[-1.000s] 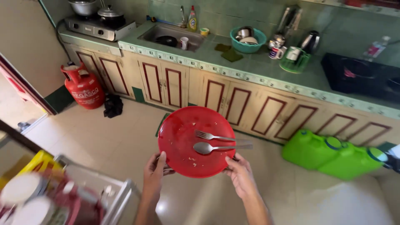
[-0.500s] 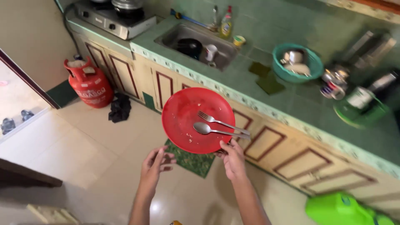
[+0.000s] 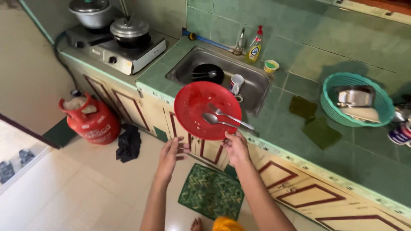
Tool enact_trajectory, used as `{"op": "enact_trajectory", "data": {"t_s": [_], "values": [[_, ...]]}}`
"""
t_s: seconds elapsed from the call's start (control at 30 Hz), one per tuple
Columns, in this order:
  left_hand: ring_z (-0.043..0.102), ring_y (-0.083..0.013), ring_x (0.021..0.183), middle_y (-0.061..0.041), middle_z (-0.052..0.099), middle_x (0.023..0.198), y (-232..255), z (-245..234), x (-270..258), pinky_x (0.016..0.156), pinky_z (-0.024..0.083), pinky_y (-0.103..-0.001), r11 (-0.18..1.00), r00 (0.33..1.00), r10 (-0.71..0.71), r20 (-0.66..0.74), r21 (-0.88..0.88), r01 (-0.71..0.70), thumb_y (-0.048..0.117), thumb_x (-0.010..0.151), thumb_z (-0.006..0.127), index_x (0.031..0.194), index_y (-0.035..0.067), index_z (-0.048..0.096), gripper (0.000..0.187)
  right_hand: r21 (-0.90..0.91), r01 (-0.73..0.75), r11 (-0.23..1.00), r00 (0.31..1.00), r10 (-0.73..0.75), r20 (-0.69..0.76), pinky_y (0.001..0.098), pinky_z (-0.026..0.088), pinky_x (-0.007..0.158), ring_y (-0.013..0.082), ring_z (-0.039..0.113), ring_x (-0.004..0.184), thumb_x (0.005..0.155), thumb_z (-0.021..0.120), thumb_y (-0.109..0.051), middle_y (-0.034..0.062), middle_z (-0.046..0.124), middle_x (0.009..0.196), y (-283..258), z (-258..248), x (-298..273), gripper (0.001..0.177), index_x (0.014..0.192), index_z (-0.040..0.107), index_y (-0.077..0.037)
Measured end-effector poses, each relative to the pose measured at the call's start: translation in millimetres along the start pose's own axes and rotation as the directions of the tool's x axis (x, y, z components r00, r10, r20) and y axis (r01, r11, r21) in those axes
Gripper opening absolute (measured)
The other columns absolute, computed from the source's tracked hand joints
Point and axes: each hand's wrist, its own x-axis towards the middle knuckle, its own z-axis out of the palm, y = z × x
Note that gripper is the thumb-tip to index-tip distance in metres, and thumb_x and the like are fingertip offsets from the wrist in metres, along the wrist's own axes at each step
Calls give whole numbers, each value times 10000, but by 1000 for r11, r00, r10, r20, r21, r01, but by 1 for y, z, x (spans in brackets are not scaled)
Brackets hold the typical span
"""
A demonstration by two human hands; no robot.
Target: Clear dishes and wipe down the dining table using a cloth.
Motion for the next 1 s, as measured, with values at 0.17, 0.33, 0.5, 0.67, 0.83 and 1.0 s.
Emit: {"op": "enact_trajectory", "data": {"t_s": [0.17,0.33,0.5,0.67,0.83,1.0], "values": [[699,-187,899,-125,729,1039,15,10,119,759,577,-345,997,996,-77,36,-1,78,368,1047,504,1250,-10,627,446,10,17,1000,993,-15,-120,328,559,668,165,642,720,908,668,-31,41,694,917,18,23,128,181,1081,639,-78],[704,-167,949,-99,734,1073,-4,-3,225,809,571,-343,998,997,-48,66,41,46,361,1020,509,1293,32,610,439,-2,-33,999,970,32,-240,328,572,617,177,641,676,896,678,-15,56,679,893,69,15,287,186,1055,622,-93],[705,-203,927,-103,754,1037,-19,-17,348,778,560,-378,974,979,-190,-75,112,197,410,1015,516,1273,42,637,465,161,-116,980,939,161,-305,338,597,654,147,677,720,841,612,5,-21,672,936,80,62,387,440,1183,560,-268],[707,-187,957,-89,753,1061,-14,-18,432,800,539,-326,987,995,-103,0,120,102,427,1027,504,1276,40,640,480,189,-79,979,906,150,-395,405,660,733,181,622,737,864,559,86,23,625,942,113,73,479,516,1271,515,-227],[694,-179,951,-88,754,1054,-18,-20,484,804,543,-319,984,989,-148,25,102,144,443,1048,472,1272,34,648,499,256,-121,959,815,243,-527,449,629,809,138,620,809,884,491,132,17,602,995,146,75,525,547,1323,489,-194],[705,-170,937,-74,760,1061,-62,-37,549,794,558,-330,955,964,-229,138,225,195,412,1034,468,1268,78,651,447,344,-164,925,727,349,-591,457,627,866,197,602,890,960,511,117,66,595,1056,175,61,543,684,1440,353,-345]]}}
